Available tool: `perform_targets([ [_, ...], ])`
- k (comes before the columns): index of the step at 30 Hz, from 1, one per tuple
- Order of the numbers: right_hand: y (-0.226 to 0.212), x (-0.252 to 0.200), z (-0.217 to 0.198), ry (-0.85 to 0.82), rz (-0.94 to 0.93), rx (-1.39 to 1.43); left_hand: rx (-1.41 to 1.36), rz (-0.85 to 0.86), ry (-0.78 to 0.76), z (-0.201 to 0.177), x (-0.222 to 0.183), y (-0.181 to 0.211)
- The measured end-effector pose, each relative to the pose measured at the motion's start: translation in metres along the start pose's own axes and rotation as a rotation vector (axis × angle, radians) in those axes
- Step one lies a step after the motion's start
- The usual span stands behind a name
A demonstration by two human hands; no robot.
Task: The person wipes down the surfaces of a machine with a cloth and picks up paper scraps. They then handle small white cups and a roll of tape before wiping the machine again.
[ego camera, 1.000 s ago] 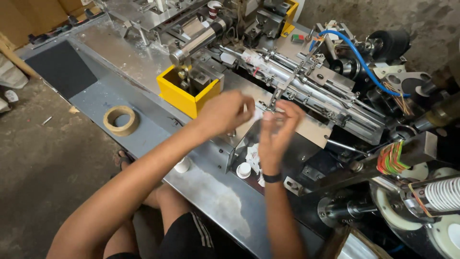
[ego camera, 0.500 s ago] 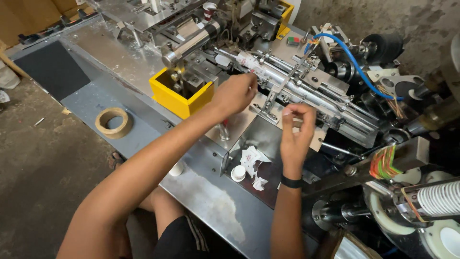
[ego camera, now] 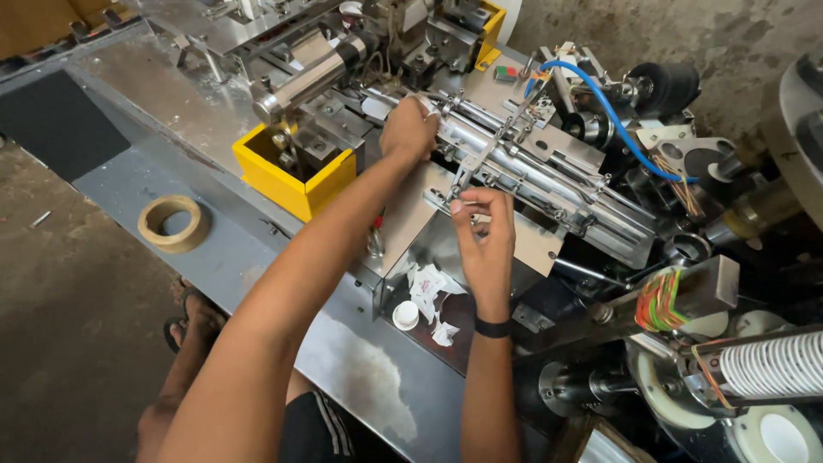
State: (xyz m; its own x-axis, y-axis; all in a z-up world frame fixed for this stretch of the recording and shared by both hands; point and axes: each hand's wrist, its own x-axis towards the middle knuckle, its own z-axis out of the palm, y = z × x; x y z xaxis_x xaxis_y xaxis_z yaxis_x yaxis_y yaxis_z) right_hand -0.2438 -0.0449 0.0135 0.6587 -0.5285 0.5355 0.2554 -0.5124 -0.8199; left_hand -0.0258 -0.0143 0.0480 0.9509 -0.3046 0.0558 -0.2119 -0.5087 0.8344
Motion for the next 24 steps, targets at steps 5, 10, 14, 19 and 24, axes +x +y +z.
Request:
perform_targets([
  [5,0.000,0.000,0.001,-0.017,0.011,0.015,-0.058,-0.062,-0.127,0.013,0.018,-0.011],
  [10,-0.003,0.000,0.001,-0.007,0.009,-0.003,0.106,0.108,0.261,0.034,0.006,-0.017],
  [14,0.001,0.002,-0.001,-0.020,0.002,-0.017,0.039,0.105,0.239,0.033,-0.004,-0.025],
  [19,-0.006,0.002,0.002,0.030,-0.009,0.027,0.272,0.561,-0.158,-0.040,-0.094,-0.014],
  [24,-0.008,-0.003,-0.001,0.110,-0.104,0.019,0.167,0.792,-0.120,-0.124,-0.196,-0.029],
])
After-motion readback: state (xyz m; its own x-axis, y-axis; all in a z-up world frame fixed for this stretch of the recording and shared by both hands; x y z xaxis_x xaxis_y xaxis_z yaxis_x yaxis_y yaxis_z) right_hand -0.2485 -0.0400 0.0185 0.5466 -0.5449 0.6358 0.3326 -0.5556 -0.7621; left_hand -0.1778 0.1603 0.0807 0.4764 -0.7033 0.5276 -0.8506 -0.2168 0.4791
